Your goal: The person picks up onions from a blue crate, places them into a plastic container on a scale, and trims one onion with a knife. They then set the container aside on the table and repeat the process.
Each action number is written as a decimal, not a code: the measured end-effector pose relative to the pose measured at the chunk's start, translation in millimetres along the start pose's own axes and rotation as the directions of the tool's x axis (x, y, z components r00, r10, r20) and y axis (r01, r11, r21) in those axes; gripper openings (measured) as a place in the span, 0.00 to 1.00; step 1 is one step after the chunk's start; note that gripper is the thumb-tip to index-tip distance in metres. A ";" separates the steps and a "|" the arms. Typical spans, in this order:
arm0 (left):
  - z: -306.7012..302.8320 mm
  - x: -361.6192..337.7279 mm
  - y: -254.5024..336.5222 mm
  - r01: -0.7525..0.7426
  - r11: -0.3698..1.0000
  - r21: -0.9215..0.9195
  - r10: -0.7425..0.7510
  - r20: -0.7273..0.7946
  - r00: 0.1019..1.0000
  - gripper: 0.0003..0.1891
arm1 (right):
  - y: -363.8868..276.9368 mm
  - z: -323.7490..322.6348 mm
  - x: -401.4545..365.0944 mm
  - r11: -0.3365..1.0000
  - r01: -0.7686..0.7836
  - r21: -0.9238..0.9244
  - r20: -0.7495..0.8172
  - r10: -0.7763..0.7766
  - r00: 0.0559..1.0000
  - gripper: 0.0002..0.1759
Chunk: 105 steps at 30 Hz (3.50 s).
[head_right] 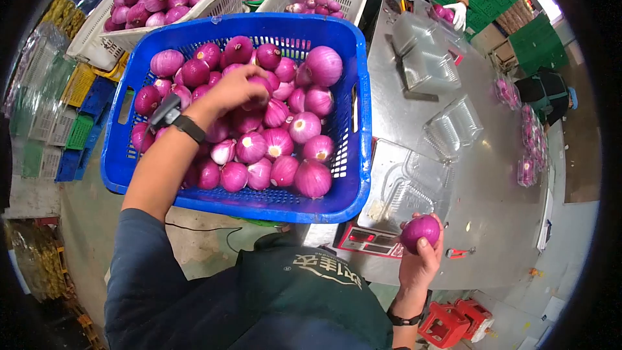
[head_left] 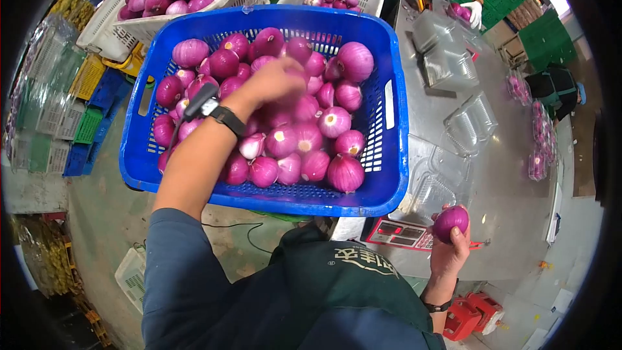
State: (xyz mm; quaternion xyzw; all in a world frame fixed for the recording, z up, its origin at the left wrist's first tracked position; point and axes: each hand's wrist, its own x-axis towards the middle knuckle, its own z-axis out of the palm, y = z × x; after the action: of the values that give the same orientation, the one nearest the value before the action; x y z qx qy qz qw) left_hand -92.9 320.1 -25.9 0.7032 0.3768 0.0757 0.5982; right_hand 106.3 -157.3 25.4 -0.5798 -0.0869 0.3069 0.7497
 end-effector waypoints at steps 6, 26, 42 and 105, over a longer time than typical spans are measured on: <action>-10.7 -61.5 68.4 -0.107 0.867 -0.487 0.143 0.036 0.989 0.24 | 5.3 -3.7 10.7 0.967 -0.120 0.224 0.105 0.099 0.990 0.34; 161.3 -175.2 107.1 -0.842 0.539 -0.023 0.823 0.226 0.521 0.35 | -12.7 81.8 -18.9 0.965 -0.231 -0.125 0.457 0.262 0.850 0.58; -138.9 -164.6 -39.0 0.409 0.471 0.782 0.072 -0.496 0.866 0.18 | -40.5 -61.9 109.2 0.599 0.324 -0.733 0.216 -0.246 0.945 0.36; 424.7 -112.5 71.9 -0.491 0.750 0.444 0.564 -0.042 0.824 0.26 | -36.5 -113.4 94.4 0.356 0.519 -0.777 0.427 -0.306 0.851 0.32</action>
State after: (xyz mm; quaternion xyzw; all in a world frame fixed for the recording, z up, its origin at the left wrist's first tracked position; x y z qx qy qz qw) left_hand 96.0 -82.7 -38.5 0.8818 0.2199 0.2213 0.3537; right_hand 249.8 -202.1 2.3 -0.8005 -0.4516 0.0780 0.3861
